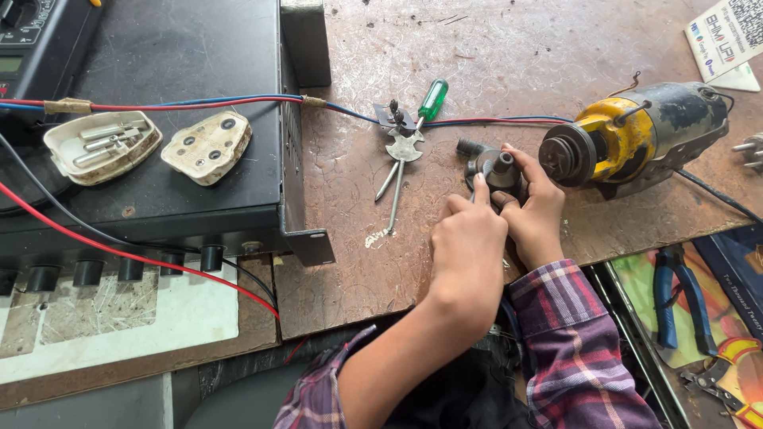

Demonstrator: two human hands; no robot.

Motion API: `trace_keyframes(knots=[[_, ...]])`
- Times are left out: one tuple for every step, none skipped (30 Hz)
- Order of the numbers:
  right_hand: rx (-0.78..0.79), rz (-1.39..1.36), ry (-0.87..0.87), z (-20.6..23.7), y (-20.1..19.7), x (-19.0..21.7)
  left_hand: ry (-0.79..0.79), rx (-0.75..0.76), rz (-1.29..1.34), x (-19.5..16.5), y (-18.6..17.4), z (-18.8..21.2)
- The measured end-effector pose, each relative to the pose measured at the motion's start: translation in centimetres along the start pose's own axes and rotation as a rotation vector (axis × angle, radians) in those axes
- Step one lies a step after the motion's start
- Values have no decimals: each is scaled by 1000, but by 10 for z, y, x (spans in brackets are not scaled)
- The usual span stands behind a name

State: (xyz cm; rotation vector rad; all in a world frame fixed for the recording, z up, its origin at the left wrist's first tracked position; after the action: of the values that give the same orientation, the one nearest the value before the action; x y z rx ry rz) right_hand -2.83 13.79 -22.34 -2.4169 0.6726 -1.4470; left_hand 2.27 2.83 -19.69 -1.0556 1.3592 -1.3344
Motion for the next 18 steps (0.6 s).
trace_keyframes(knots=[[-3,-2,-2,0,0,1,-38,-32,64,3,-2,-3],[-3,1,5,1,0,1,-77,-62,129,7,-3,-6],[-2,4,13,2,0,1,-116,-91,194,13,-4,-11],[-3,9,19,3,0,1,-67,-116,131,14,-5,-18],[-6,9,4,2,0,2,-15,-143,68,16,-7,-24],[-4,10,-9,1,-1,3,35,-168,8,17,-7,-29],[-2,8,-24,1,0,5,35,-204,38,21,-8,-28],[-4,11,2,0,-1,3,36,-245,63,24,-10,-26],[-4,12,31,0,-1,2,35,-282,87,25,-11,-22],[-4,13,59,0,0,1,-1,-236,119,28,-8,-19],[-1,6,51,0,1,2,-35,-190,155,26,-5,-13],[2,3,42,1,1,3,-68,-144,194,24,-2,-8],[0,1,31,0,0,4,-61,-139,182,23,-2,-7],[-2,-1,33,0,-1,4,-55,-133,170,21,-2,-6],[-1,-3,35,1,0,4,-51,-125,159,20,-3,-8],[0,-6,38,1,0,3,-43,-150,157,21,-5,-11],[-1,13,43,1,-1,2,-36,-174,156,22,-7,-14],[2,30,49,0,-1,2,-32,-195,155,25,-8,-19]])
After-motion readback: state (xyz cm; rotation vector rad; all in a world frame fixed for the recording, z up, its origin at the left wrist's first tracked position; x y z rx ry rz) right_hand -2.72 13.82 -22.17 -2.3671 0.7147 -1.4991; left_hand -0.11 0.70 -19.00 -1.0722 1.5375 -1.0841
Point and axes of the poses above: each hand's wrist, its own z-axis away from the middle knuckle, its own y-axis out of the palm, x = y × z, the point moved 6 cm from there along -z, towards the middle knuckle, and after that the axes turned 1 degree about -x, right-handed, at the moved point
